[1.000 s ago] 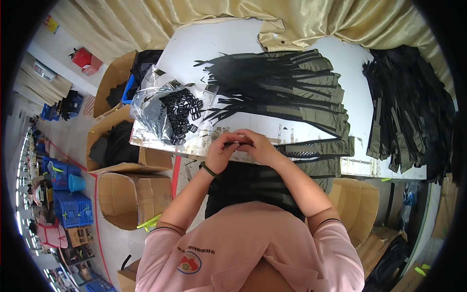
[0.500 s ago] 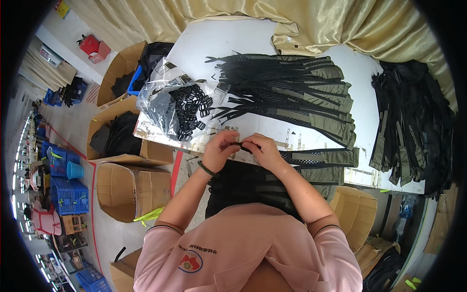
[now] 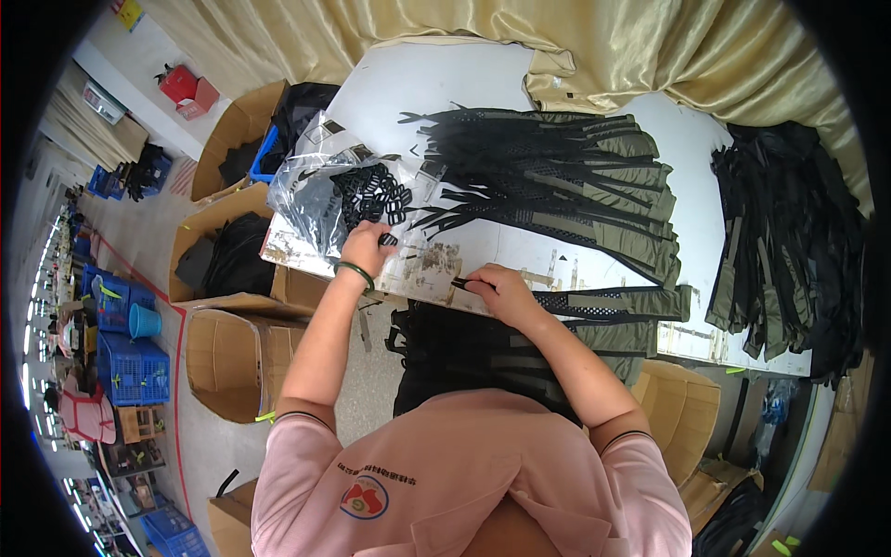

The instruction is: Attaching black plastic clips to strips of green and black mesh material at a workstation.

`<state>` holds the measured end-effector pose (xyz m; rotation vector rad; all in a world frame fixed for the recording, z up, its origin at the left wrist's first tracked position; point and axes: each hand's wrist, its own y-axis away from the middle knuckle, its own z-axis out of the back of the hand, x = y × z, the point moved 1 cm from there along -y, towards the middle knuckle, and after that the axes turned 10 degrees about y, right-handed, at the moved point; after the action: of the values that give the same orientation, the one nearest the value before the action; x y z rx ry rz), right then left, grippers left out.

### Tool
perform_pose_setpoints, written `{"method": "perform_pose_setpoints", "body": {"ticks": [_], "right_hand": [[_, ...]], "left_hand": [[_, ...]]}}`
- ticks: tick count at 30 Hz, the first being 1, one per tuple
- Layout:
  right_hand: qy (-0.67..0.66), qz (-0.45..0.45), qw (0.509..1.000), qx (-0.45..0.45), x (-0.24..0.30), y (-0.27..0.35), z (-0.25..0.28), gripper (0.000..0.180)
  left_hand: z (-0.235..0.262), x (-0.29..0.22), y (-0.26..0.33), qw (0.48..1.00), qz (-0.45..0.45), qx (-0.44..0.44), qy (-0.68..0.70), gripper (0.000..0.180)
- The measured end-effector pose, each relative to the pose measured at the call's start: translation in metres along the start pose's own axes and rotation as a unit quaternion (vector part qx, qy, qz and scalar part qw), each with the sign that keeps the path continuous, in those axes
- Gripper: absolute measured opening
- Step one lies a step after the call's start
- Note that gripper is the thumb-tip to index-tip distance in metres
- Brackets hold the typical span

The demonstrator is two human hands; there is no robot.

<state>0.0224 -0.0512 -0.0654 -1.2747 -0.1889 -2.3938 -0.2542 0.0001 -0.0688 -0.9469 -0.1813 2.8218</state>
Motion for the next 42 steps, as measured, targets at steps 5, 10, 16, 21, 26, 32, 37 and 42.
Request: {"method": "perform_pose_setpoints", "body": {"ticks": [5, 10, 16, 21, 26, 32, 37, 42], "right_hand": [[0.003, 0.044, 0.999, -0.002, -0.009, -0.003, -0.007, 0.013], [-0.009, -0.024, 0.999, 0.021, -0.015, -0.003, -0.007, 0.013], [-0.01, 0.006, 1.0, 0.028, -0.015, 0.0, 0.003, 0.014], [0.13, 0.069, 0.989, -0.006, 0.004, 0.005, 0.02, 0.014], [-0.383, -0.217, 0.892, 0.107, 0.017, 0.01, 0.02, 0.015], [-0.469, -0.244, 0.844, 0.089, 0.015, 0.022, 0.025, 0.013], [-0.424, -0.229, 0.875, 0.041, 0.016, 0.025, 0.022, 0.013], [-0.337, -0.172, 0.925, -0.032, 0.019, 0.027, 0.016, 0.013]], "left_hand": [[-0.006, 0.02, -0.015, 0.994, 0.0, 0.093, -0.061, 0.035], [-0.005, 0.017, -0.02, 0.986, -0.003, 0.127, -0.104, 0.03], [0.001, 0.006, -0.016, 0.998, -0.018, 0.01, -0.056, 0.029], [-0.024, -0.045, 0.02, 0.85, 0.111, 0.036, 0.514, 0.022], [-0.056, -0.098, 0.047, 0.789, 0.129, 0.039, 0.6, 0.019], [-0.063, -0.114, 0.055, 0.793, 0.101, 0.045, 0.599, 0.019], [-0.064, -0.118, 0.057, 0.84, -0.001, 0.034, 0.541, 0.021], [-0.063, -0.122, 0.059, 0.846, -0.03, 0.027, 0.532, 0.025]]}}
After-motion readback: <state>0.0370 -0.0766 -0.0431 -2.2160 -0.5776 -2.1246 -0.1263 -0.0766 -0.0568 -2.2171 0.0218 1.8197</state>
